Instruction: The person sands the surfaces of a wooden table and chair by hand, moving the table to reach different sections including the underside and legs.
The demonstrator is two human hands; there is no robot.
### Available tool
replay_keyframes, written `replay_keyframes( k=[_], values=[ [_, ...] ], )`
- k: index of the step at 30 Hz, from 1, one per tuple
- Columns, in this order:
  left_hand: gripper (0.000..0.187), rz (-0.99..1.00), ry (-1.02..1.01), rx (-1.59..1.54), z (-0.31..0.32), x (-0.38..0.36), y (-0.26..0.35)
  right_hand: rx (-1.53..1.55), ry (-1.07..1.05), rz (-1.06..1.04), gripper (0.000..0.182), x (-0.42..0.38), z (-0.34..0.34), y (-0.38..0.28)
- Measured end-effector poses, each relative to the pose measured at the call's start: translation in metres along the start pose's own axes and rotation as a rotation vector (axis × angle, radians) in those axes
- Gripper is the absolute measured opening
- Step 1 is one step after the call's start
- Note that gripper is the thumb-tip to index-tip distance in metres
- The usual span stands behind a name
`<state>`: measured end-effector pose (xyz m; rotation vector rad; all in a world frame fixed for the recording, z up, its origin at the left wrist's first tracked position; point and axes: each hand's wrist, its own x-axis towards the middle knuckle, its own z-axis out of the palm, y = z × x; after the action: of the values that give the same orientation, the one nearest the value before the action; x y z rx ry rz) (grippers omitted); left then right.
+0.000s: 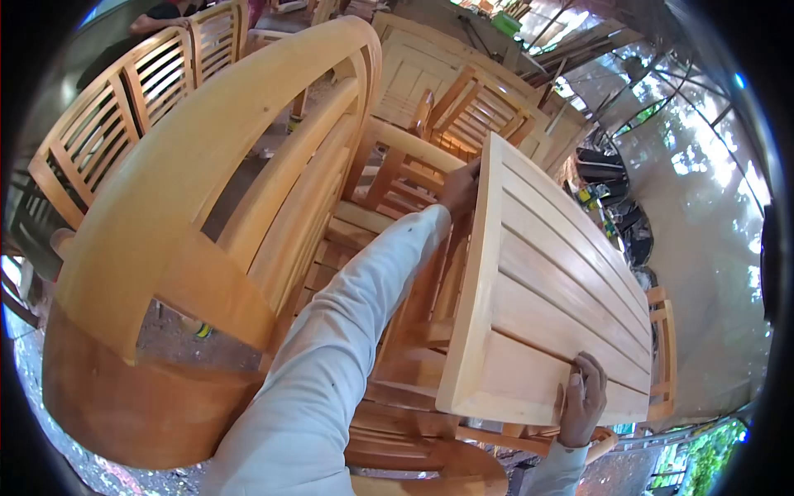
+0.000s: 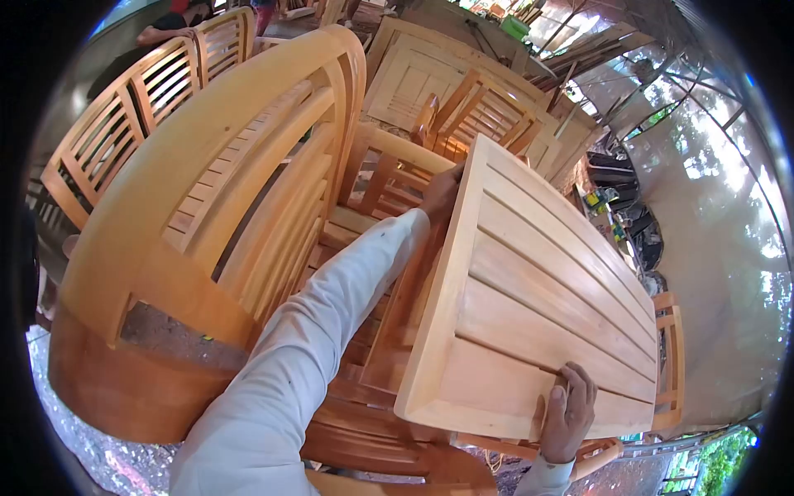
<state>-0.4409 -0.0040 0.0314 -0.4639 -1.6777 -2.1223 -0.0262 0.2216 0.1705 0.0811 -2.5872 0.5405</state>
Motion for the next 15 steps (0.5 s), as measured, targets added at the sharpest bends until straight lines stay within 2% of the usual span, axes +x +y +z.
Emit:
replay_keyframes(
  k=[2, 5, 8, 11, 15],
  values=[
    [0.044, -0.045, -0.04, 0.006, 0.001, 0.003, -0.003, -0.051, -0.022, -0.009, 0.052, 0.0, -0.003, -0.003],
    [0.045, -0.197, -0.1, -0.068, 0.0, 0.004, -0.004, -0.007, -0.017, 0.008, 0.051, 0.0, -0.001, -0.002],
    [0.046, -0.122, -0.095, -0.322, 0.006, -0.002, -0.013, -0.074, -0.019, -0.012, 0.049, 0.001, -0.001, -0.006],
    [0.054, -0.066, -0.163, -0.327, -0.002, -0.007, -0.004, -0.03, -0.004, 0.021, 0.035, -0.002, -0.001, -0.005],
    [0.052, -0.072, -0.099, -0.199, -0.001, -0.018, 0.009, -0.039, 0.009, 0.005, 0.034, -0.003, -0.003, -0.007]
  ],
)
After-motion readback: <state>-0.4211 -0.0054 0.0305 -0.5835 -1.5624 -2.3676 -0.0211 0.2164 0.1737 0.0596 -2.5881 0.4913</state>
